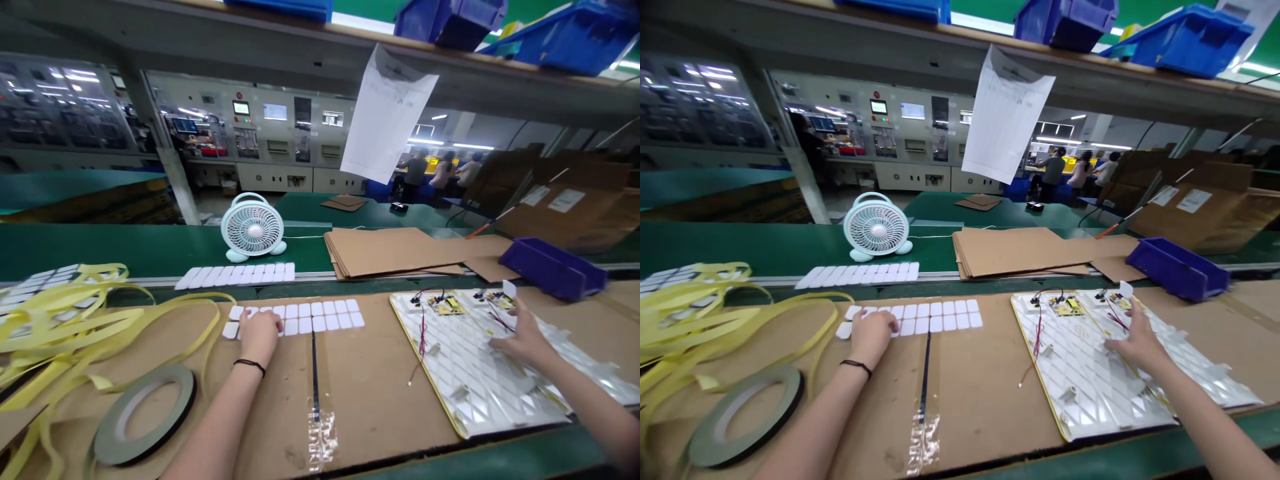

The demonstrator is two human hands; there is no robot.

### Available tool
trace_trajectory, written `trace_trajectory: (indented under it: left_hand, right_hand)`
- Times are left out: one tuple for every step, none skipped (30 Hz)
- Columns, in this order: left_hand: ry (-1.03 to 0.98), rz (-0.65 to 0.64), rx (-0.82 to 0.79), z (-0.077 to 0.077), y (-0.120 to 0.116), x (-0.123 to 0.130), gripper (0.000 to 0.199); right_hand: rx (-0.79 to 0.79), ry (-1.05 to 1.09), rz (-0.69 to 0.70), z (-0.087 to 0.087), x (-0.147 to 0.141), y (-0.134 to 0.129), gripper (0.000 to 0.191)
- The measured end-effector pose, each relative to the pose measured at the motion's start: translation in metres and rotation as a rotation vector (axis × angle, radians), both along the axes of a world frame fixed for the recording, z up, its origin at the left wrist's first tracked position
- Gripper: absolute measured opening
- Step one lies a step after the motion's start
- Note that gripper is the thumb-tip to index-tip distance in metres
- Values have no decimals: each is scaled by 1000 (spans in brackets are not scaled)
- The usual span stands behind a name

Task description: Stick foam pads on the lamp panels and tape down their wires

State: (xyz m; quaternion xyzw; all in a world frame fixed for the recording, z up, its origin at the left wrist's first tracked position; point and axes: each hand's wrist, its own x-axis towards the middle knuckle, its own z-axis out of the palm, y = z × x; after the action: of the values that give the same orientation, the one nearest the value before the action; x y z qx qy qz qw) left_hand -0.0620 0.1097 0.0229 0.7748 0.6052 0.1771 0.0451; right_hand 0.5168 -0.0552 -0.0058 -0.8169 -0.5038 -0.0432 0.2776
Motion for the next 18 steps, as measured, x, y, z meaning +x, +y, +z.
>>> trace_trajectory:
  left_hand:
    - [23, -6, -7, -2, -1, 1, 33]
    - [46, -6, -7, -5, -1, 1, 34]
    - [69, -3, -12, -9, -1, 0, 35]
    - [91, 3, -28, -12, -1, -2, 37]
    - [109, 12, -53, -17, 1, -3, 43]
    - [122, 25, -80, -21, 2, -5, 50]
    - [137, 48, -99, -25, 5, -6, 57]
    - [149, 78, -100, -28, 7, -6, 62]
    - [156, 114, -82, -31, 9, -5, 63]
    - [161, 150, -51, -33, 11, -4, 64]
    - [165, 181, -19, -34, 13, -3, 63]
    - [169, 203, 5, -35, 14, -1, 63]
    - [171, 216, 19, -35, 15, 0, 62]
    - [172, 217, 27, -35, 16, 0, 61]
    - [170, 212, 27, -36, 16, -1, 61]
    - [166, 203, 23, -36, 16, -3, 62]
    - [158, 190, 14, -36, 16, -6, 62]
    - [151, 175, 1, -36, 17, -9, 62]
  right_hand:
    - [-10, -23, 20, 1, -10, 0, 103]
    - [-20, -39, 37, 2, -20, 0, 102]
    - [-26, -47, 51, 2, -29, 0, 101]
    - [-30, -50, 63, 2, -38, 1, 101]
    - [-27, -54, 73, 2, -47, 1, 102]
    - [-19, -60, 82, 1, -55, 1, 102]
    - [-10, -65, 91, 1, -64, 1, 103]
    - [-2, -70, 99, 1, -73, 1, 103]
    - [4, -72, 104, 1, -83, 1, 103]
    - [7, -70, 108, 2, -93, 1, 104]
    - [7, -63, 110, 4, -104, 2, 106]
    - [4, -54, 111, 5, -115, 2, 106]
    - [2, -45, 117, 7, -127, 2, 106]
    - [1, -35, 126, 8, -139, 2, 105]
    - [3, -25, 137, 10, -151, 3, 103]
    - [7, -17, 150, 11, -164, 3, 102]
    - [11, -11, 164, 11, -177, 4, 101]
    - [18, -8, 178, 12, -190, 5, 100]
